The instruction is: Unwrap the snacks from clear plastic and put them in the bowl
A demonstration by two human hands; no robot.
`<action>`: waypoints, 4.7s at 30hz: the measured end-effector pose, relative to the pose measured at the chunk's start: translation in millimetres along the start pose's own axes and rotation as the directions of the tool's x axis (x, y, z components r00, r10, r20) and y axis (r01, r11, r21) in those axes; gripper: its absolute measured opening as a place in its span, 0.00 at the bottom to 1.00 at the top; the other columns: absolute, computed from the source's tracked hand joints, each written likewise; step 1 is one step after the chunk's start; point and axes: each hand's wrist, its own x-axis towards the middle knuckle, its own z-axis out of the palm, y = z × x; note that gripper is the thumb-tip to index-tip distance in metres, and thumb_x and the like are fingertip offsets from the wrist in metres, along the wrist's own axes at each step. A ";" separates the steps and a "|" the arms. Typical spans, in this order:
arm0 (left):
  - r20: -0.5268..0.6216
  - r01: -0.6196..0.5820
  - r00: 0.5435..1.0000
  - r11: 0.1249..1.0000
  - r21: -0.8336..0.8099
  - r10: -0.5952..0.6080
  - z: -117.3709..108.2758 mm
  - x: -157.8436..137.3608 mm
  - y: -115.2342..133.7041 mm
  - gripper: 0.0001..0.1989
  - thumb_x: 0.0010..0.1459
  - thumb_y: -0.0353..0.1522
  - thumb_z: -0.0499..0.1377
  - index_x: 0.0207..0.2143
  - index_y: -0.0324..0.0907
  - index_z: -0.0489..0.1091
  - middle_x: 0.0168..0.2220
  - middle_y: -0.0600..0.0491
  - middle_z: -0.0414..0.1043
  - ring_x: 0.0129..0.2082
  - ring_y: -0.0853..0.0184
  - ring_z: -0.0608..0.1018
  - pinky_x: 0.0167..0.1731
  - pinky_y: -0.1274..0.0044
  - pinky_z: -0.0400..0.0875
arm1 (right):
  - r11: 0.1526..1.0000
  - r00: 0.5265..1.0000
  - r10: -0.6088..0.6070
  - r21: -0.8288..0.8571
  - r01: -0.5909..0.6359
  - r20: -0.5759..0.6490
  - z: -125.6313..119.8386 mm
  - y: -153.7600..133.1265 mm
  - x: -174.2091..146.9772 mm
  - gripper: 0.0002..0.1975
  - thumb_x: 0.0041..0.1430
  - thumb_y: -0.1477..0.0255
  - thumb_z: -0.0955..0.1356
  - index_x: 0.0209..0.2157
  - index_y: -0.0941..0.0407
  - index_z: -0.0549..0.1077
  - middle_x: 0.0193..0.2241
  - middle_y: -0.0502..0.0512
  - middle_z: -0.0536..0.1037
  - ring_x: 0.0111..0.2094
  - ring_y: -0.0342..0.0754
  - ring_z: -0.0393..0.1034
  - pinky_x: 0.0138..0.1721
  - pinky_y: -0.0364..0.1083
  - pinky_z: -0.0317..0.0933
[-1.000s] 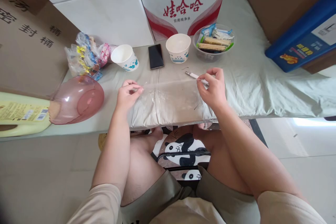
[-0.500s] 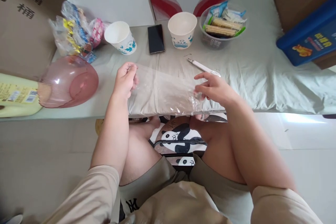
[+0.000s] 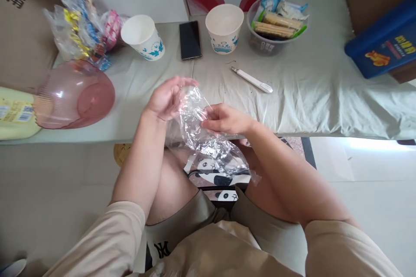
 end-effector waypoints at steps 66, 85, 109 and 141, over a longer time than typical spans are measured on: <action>-0.060 -0.268 0.963 0.919 -0.288 0.262 9.9 18.4 -9.3 0.36 0.42 0.33 0.65 0.56 0.55 0.61 0.40 0.55 0.80 0.38 0.63 0.83 0.39 0.73 0.75 | 0.942 0.680 -0.059 0.184 0.280 -0.731 -40.6 -8.5 4.7 0.33 0.50 0.53 0.73 0.55 0.46 0.61 0.42 0.52 0.76 0.46 0.52 0.72 0.53 0.53 0.63; -0.107 -0.187 0.977 0.982 -0.014 0.184 20.0 26.4 -19.2 0.17 0.43 0.35 0.72 0.33 0.44 0.70 0.23 0.57 0.76 0.22 0.68 0.79 0.25 0.77 0.75 | 0.970 0.787 -0.087 0.128 0.206 -0.611 -35.9 -11.2 -9.4 0.18 0.51 0.54 0.73 0.30 0.54 0.72 0.28 0.50 0.78 0.33 0.48 0.73 0.38 0.47 0.64; -0.370 -0.458 0.707 0.789 0.410 0.603 10.0 41.5 -29.1 0.15 0.50 0.39 0.68 0.35 0.44 0.67 0.34 0.55 0.71 0.31 0.72 0.76 0.36 0.77 0.72 | 0.977 0.291 -0.140 -0.083 0.198 -0.947 -28.6 -12.4 4.2 0.10 0.48 0.64 0.68 0.30 0.53 0.66 0.25 0.46 0.66 0.28 0.43 0.59 0.33 0.45 0.55; 0.066 -0.085 0.646 -0.014 0.996 0.760 52.7 139.6 120.7 0.06 0.49 0.25 0.61 0.27 0.43 0.67 0.30 0.53 0.71 0.36 0.64 0.74 0.40 0.75 0.69 | 0.974 0.644 -0.107 0.051 0.221 -0.757 -26.8 -33.8 67.5 0.12 0.53 0.62 0.62 0.35 0.53 0.68 0.33 0.53 0.75 0.30 0.46 0.68 0.31 0.45 0.59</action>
